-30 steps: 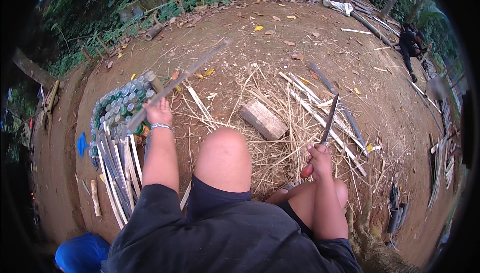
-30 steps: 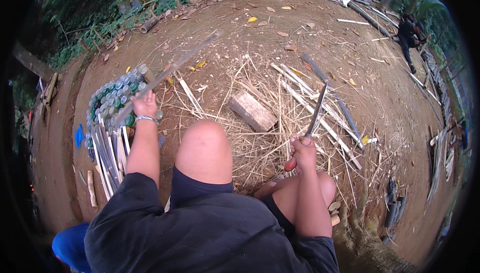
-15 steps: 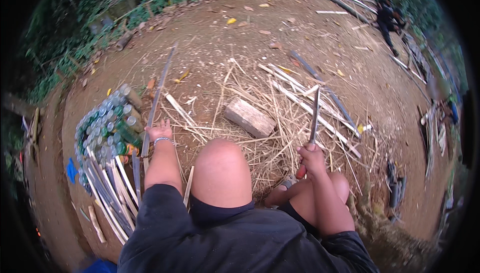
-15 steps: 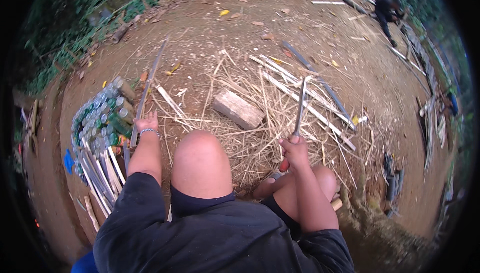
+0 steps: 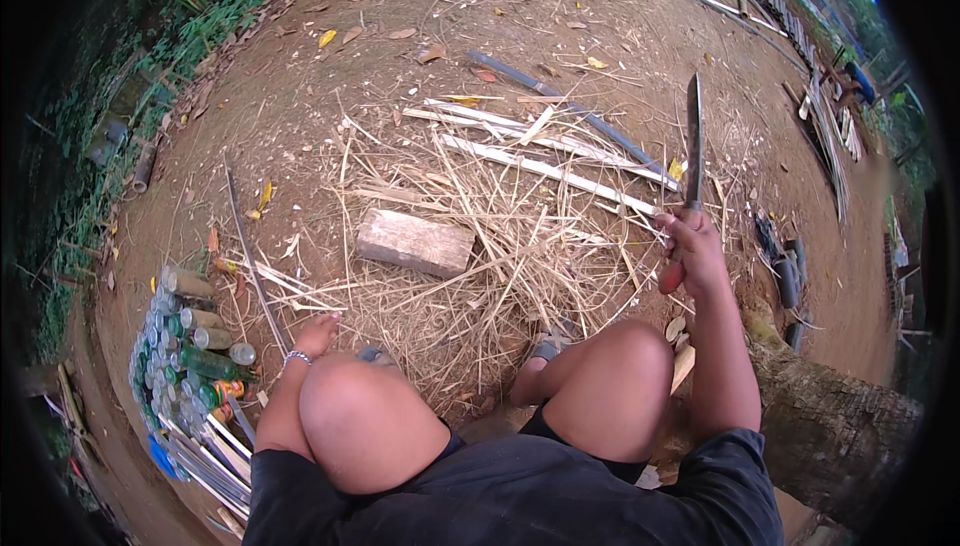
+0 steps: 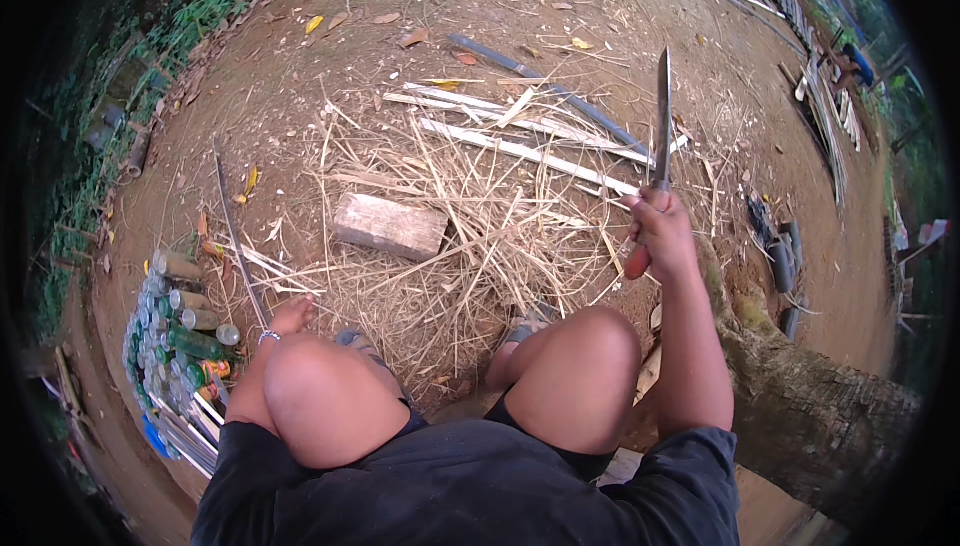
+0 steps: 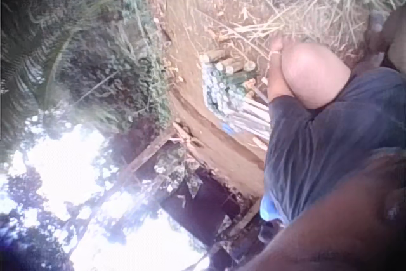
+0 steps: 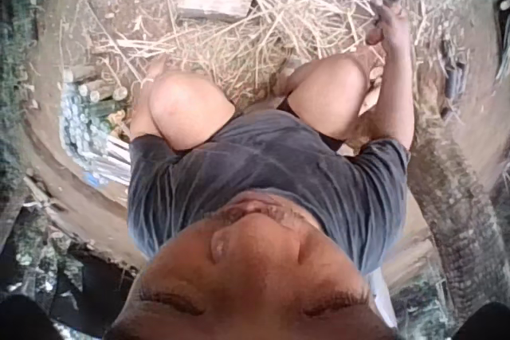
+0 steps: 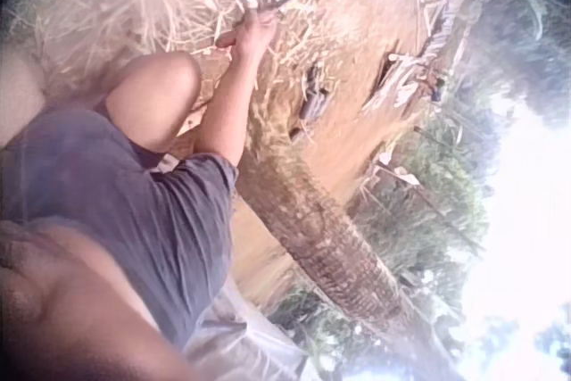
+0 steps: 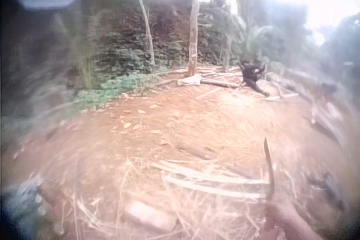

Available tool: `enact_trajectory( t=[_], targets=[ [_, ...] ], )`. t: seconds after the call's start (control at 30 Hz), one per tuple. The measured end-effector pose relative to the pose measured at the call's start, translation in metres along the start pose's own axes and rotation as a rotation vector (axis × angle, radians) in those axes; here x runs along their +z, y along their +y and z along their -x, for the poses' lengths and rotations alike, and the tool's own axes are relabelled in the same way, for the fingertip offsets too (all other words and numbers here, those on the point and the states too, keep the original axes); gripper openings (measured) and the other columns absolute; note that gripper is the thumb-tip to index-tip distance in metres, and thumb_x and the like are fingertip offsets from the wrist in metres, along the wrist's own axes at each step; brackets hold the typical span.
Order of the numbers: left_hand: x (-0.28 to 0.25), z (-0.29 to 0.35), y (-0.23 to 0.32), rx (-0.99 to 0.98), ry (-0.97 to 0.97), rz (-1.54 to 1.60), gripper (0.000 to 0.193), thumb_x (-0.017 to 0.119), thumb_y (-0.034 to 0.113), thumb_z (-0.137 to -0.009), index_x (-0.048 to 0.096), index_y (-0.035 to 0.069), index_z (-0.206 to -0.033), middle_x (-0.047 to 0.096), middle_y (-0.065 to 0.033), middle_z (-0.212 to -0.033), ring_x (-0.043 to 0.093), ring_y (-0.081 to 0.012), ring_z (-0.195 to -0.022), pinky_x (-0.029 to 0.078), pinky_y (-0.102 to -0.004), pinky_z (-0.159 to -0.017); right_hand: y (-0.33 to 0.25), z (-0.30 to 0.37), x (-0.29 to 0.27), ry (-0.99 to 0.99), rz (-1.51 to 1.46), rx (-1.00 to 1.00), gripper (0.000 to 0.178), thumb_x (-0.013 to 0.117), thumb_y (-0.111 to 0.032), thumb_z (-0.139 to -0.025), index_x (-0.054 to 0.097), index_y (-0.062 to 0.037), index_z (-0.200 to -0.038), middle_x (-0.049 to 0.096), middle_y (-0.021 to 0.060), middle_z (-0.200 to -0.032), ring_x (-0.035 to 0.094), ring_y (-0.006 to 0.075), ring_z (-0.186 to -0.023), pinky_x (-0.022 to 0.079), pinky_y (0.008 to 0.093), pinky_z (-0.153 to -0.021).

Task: The person shaves a long bamboo strip using a machete to smooth the surface, frequently turning the strip over and repeating the shaving action.

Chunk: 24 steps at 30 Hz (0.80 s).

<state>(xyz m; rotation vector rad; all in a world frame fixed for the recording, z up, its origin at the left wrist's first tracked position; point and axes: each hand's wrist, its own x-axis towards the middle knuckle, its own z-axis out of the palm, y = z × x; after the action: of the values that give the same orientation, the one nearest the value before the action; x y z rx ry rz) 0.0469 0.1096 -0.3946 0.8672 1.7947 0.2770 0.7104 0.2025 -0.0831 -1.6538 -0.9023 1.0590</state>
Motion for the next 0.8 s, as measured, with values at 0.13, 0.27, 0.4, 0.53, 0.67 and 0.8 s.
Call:
enact_trajectory(
  t=[0.13,0.27,0.4,0.53,0.67,0.8],
  targets=[
    [-0.008,0.026,0.133,0.185,0.033,-0.343,0.048,0.063,0.038,-0.094,0.059,0.001,-0.123,0.067,-0.0126,-0.102,0.063,-0.0186,-0.090,0.050,-0.0299,-0.080,0.057,-0.073,-0.032,0.107,0.328,0.017,0.023,0.066,-0.009,-0.088,0.054,0.0003,-0.105,0.061,0.0078,-0.082,0.056,0.0141,-0.062,0.048,0.0300,-0.057],
    [0.013,0.035,0.235,0.352,-0.117,-0.726,0.060,0.065,0.040,-0.090,0.053,-0.001,-0.132,0.059,-0.0249,-0.127,0.059,-0.0342,-0.117,0.046,-0.0390,-0.100,0.129,-0.153,-0.041,0.200,0.844,0.073,0.022,0.060,-0.018,-0.093,0.058,0.0014,-0.102,0.067,0.0185,-0.091,0.065,0.0313,-0.080,0.051,0.0424,-0.072],
    [0.047,0.019,0.306,0.402,-0.226,-0.898,0.062,0.065,0.041,-0.089,0.051,0.001,-0.134,0.056,-0.0237,-0.132,0.053,-0.0371,-0.123,0.041,-0.0400,-0.105,0.185,-0.253,-0.043,0.170,1.088,0.171,0.032,0.050,-0.026,-0.097,0.060,0.0028,-0.107,0.066,0.0271,-0.104,0.063,0.0436,-0.101,0.048,0.0506,-0.086],
    [0.090,0.023,0.339,0.415,-0.244,-0.774,0.059,0.064,0.042,-0.090,0.051,0.006,-0.135,0.054,-0.0233,-0.133,0.053,-0.0366,-0.124,0.041,-0.0413,-0.106,0.195,-0.349,-0.027,0.119,1.248,0.162,0.034,0.046,-0.026,-0.098,0.061,0.0021,-0.108,0.066,0.0268,-0.108,0.064,0.0407,-0.104,0.050,0.0496,-0.091],
    [0.127,0.032,0.308,0.483,-0.408,-0.650,0.052,0.066,0.035,-0.091,0.054,0.009,-0.134,0.059,-0.0210,-0.127,0.057,-0.0334,-0.119,0.045,-0.0421,-0.101,0.188,-0.413,-0.018,0.005,1.530,0.167,0.025,0.051,-0.016,-0.092,0.063,-0.0054,-0.110,0.069,0.0175,-0.111,0.066,0.0354,-0.104,0.054,0.0464,-0.088],
    [0.152,0.042,0.272,0.466,-0.661,-0.655,0.053,0.063,0.041,-0.092,0.054,0.008,-0.133,0.058,-0.0199,-0.129,0.056,-0.0340,-0.119,0.044,-0.0411,-0.103,0.181,-0.412,-0.026,-0.151,1.570,0.131,0.024,0.052,-0.017,-0.092,0.062,-0.0061,-0.110,0.069,0.0191,-0.105,0.066,0.0367,-0.101,0.053,0.0464,-0.086]
  ],
)
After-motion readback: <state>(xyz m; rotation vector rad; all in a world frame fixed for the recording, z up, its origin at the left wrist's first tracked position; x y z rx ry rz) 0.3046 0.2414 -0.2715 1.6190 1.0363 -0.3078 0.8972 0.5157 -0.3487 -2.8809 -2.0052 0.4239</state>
